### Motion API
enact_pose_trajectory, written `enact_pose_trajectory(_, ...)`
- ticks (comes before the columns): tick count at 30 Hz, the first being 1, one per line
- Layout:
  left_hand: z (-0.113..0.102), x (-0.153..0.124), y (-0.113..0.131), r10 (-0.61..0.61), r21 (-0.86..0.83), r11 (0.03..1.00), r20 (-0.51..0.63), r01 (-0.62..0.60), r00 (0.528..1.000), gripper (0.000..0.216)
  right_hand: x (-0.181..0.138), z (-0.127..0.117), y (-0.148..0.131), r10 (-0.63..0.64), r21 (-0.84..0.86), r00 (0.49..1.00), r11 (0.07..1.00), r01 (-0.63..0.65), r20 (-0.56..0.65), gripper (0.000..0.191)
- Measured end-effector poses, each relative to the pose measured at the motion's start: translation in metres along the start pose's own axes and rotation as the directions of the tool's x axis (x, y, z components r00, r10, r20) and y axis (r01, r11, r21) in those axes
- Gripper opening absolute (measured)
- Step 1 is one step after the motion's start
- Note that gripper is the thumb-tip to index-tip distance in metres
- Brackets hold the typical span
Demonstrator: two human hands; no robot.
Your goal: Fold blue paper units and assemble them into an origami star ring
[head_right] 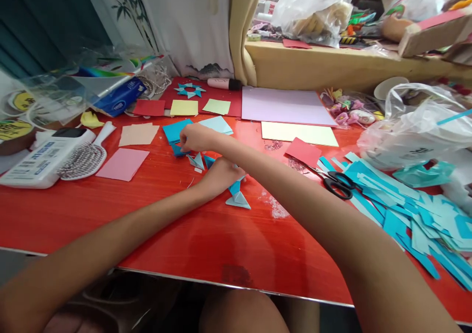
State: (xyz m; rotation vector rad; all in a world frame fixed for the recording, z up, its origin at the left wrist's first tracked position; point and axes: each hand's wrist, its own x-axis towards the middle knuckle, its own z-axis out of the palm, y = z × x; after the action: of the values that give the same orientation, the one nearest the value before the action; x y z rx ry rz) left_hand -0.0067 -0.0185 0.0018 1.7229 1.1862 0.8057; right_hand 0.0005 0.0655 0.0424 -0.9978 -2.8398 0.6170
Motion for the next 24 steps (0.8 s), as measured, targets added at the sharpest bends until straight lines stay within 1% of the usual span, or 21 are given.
enact_pose_trajectory(2,0.000,0.001,-0.001,-0.018,0.012,1.000,-0.038,0.019,0.999,0.018,-0.005,-0.002,0.000,0.002,0.019,0.999,1.000,-0.002,-0.038,0.007)
enact_pose_trajectory(4,0.000,0.002,-0.003,0.012,-0.041,0.999,-0.016,-0.013,1.000,0.017,-0.014,-0.012,-0.001,0.031,0.075,0.996,0.997,-0.025,-0.087,0.006)
enact_pose_trajectory(5,0.000,0.002,-0.004,0.029,-0.082,0.996,0.000,-0.029,1.000,0.015,-0.020,-0.019,-0.001,0.064,0.143,0.993,0.989,-0.049,-0.104,0.006)
enact_pose_trajectory(6,0.000,0.001,-0.005,0.038,-0.130,0.991,0.013,-0.036,0.999,0.013,-0.026,-0.026,-0.001,0.112,0.253,0.987,0.964,-0.079,-0.118,0.006)
enact_pose_trajectory(9,0.000,0.000,-0.004,0.011,-0.299,0.954,0.032,-0.001,0.999,0.011,-0.053,-0.047,0.004,0.233,0.549,0.949,0.832,-0.082,-0.212,0.007)
enact_pose_trajectory(12,0.000,-0.002,0.001,-0.032,-0.443,0.895,0.038,0.045,0.999,0.015,-0.087,-0.056,0.019,0.360,0.726,0.888,0.686,-0.046,-0.285,0.011)
enact_pose_trajectory(14,0.000,-0.003,0.003,-0.040,-0.513,0.857,0.030,0.050,0.999,0.017,-0.112,-0.053,0.035,0.438,0.796,0.855,0.604,-0.049,-0.279,0.012)
enact_pose_trajectory(16,0.000,-0.003,0.004,-0.044,-0.560,0.828,0.001,0.037,0.999,0.019,-0.137,-0.045,0.053,0.505,0.851,0.824,0.522,-0.054,-0.256,0.012)
enact_pose_trajectory(18,-0.001,-0.002,0.002,-0.047,-0.570,0.821,-0.033,0.020,0.998,0.021,-0.158,-0.035,0.069,0.563,0.893,0.779,0.451,-0.010,-0.275,0.011)
enact_pose_trajectory(19,-0.001,-0.001,0.001,-0.045,-0.567,0.823,-0.039,0.015,0.998,0.023,-0.168,-0.030,0.075,0.596,0.902,0.739,0.431,0.034,-0.313,0.011)
enact_pose_trajectory(21,-0.001,0.000,-0.001,-0.030,-0.567,0.824,-0.028,0.009,0.999,0.024,-0.182,-0.019,0.083,0.630,0.909,0.688,0.404,0.103,-0.359,0.011)
enact_pose_trajectory(23,-0.001,0.000,-0.002,-0.010,-0.564,0.826,-0.032,-0.010,0.999,0.026,-0.191,-0.010,0.084,0.662,0.925,0.667,0.363,0.113,-0.342,0.011)
enact_pose_trajectory(24,-0.001,0.000,-0.002,-0.003,-0.552,0.834,-0.048,-0.024,0.999,0.027,-0.193,-0.005,0.082,0.670,0.931,0.668,0.350,0.101,-0.324,0.011)
